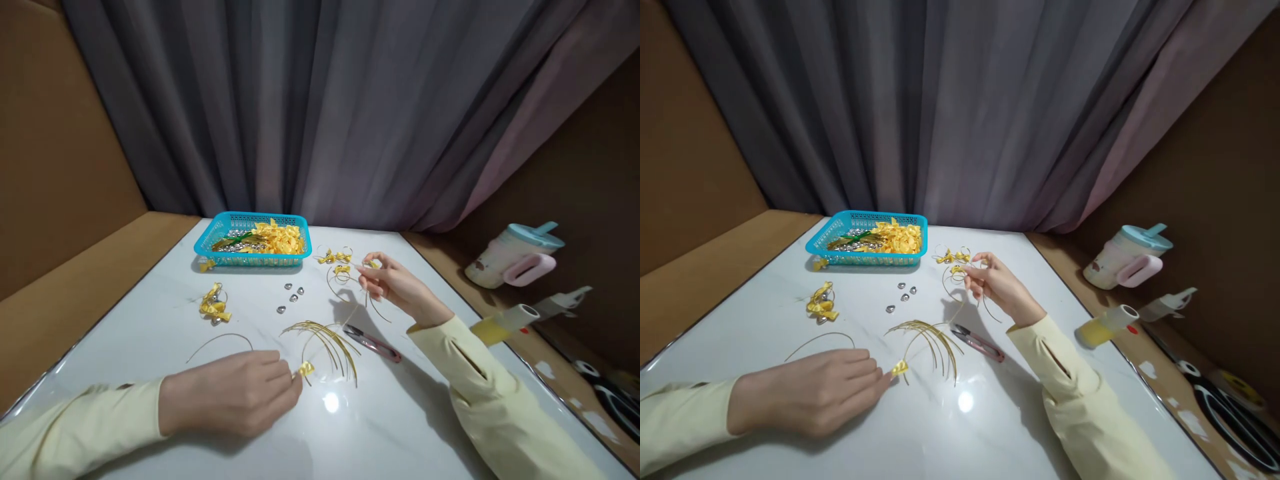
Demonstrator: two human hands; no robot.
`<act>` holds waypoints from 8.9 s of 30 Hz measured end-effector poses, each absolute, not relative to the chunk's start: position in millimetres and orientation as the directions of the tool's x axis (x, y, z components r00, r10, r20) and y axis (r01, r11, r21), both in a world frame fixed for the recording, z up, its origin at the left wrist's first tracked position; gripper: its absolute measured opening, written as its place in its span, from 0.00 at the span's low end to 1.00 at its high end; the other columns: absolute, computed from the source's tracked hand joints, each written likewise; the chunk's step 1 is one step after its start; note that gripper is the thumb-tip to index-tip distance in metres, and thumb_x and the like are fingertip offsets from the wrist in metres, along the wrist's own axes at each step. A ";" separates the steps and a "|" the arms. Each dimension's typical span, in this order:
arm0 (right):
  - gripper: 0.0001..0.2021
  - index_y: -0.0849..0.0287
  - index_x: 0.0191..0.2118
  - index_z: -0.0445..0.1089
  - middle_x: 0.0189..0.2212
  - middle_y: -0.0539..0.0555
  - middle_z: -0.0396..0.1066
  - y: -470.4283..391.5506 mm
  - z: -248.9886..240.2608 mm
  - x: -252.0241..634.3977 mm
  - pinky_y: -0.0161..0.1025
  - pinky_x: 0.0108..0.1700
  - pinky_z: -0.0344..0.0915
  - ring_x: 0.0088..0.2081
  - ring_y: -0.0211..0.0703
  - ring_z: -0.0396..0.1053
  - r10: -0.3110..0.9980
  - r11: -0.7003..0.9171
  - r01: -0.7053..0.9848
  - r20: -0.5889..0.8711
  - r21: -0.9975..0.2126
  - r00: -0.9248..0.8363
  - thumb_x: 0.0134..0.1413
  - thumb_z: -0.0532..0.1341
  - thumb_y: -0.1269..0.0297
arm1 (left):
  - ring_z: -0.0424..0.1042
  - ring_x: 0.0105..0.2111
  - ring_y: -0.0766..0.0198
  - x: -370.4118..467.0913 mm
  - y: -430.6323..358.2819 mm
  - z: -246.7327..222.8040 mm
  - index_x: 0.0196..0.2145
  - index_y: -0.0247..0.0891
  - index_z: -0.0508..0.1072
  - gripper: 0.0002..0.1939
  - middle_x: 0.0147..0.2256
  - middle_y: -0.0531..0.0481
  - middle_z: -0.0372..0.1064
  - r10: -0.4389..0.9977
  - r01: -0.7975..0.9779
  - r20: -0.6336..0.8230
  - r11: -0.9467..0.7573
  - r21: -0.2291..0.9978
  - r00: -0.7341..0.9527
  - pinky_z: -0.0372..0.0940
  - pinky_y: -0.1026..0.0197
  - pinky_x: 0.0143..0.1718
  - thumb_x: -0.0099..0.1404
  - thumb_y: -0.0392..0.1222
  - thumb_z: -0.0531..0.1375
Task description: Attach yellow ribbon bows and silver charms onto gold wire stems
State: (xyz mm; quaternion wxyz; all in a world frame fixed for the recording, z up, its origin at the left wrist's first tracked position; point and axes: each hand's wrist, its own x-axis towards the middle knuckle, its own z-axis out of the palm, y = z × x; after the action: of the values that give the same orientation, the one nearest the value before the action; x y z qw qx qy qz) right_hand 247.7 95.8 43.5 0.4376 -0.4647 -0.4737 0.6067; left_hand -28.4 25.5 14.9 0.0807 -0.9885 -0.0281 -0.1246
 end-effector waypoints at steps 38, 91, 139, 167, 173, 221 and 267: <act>0.08 0.49 0.42 0.61 0.19 0.44 0.69 2.5 132.5 194.2 0.30 0.18 0.66 0.14 0.31 0.65 0.873 0.192 -0.034 0.186 -0.981 -0.450 0.57 0.57 0.68 | 0.66 0.38 0.61 -8.7 56.2 -4.9 0.41 0.36 0.67 0.08 0.38 0.47 0.65 0.493 0.324 0.060 -0.653 0.684 0.868 0.62 0.61 0.39 0.67 0.38 0.50; 0.06 0.63 0.29 0.67 0.24 0.50 0.66 91.2 -4.0 178.8 0.31 0.30 0.58 0.26 0.34 0.61 0.733 0.605 0.584 0.091 -0.542 -0.674 0.48 0.57 0.79 | 0.51 0.15 0.67 -15.3 37.3 -35.5 0.14 0.36 0.62 0.17 0.13 0.55 0.56 0.023 0.070 0.658 -0.997 -0.045 0.753 0.45 0.61 0.14 0.59 0.30 0.54; 0.07 0.62 0.27 0.72 0.22 0.49 0.73 72.0 34.0 178.9 0.25 0.25 0.66 0.21 0.28 0.67 0.807 -0.391 -0.371 -0.119 -0.842 -0.579 0.37 0.69 0.71 | 0.63 0.38 0.62 -25.3 61.2 19.5 0.39 0.38 0.75 0.17 0.44 0.42 0.64 0.805 -0.260 0.162 -0.010 0.965 0.571 0.64 0.61 0.34 0.67 0.51 0.51; 0.06 0.64 0.30 0.66 0.20 0.50 0.72 69.6 37.1 177.1 0.26 0.20 0.60 0.17 0.29 0.65 0.743 -0.397 -0.356 -0.069 -0.846 -0.666 0.43 0.63 0.74 | 0.67 0.23 0.73 -28.2 57.7 31.2 0.28 0.30 0.73 0.15 0.26 0.48 0.71 0.771 -0.356 0.085 0.190 0.915 0.631 0.62 0.71 0.26 0.66 0.43 0.55; 0.08 0.63 0.32 0.64 0.19 0.50 0.72 65.1 43.6 180.5 0.28 0.20 0.62 0.17 0.32 0.66 0.662 -0.366 -0.285 -0.032 -0.886 -0.749 0.43 0.62 0.76 | 0.60 0.16 0.74 -27.2 49.7 31.1 0.27 0.31 0.69 0.13 0.18 0.54 0.66 0.654 -0.077 -0.038 0.147 0.986 0.756 0.53 0.70 0.18 0.65 0.44 0.56; 0.06 0.64 0.33 0.65 0.25 0.49 0.69 40.2 59.4 176.5 0.33 0.31 0.67 0.23 0.30 0.68 0.593 -0.281 0.037 -0.204 -0.959 -0.779 0.47 0.63 0.76 | 0.51 0.14 0.74 -33.1 48.5 58.0 0.33 0.34 0.75 0.16 0.15 0.59 0.57 0.455 0.402 -0.345 -0.030 0.915 0.821 0.50 0.71 0.18 0.64 0.50 0.54; 0.07 0.66 0.31 0.68 0.20 0.48 0.71 47.4 55.0 176.1 0.33 0.30 0.66 0.21 0.31 0.68 0.534 -0.374 0.075 -0.281 -0.924 -0.797 0.43 0.65 0.71 | 0.57 0.12 0.76 -26.4 48.6 52.7 0.30 0.36 0.61 0.16 0.16 0.60 0.66 0.520 0.293 -0.368 0.224 0.929 0.771 0.51 0.73 0.13 0.57 0.50 0.61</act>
State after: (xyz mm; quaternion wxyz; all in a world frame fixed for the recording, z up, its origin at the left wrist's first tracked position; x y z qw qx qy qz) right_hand 176.1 47.4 55.0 0.1474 -0.2822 -0.5397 0.7793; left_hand -26.4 48.6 52.7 -0.7099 -0.6177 -0.3289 -0.0799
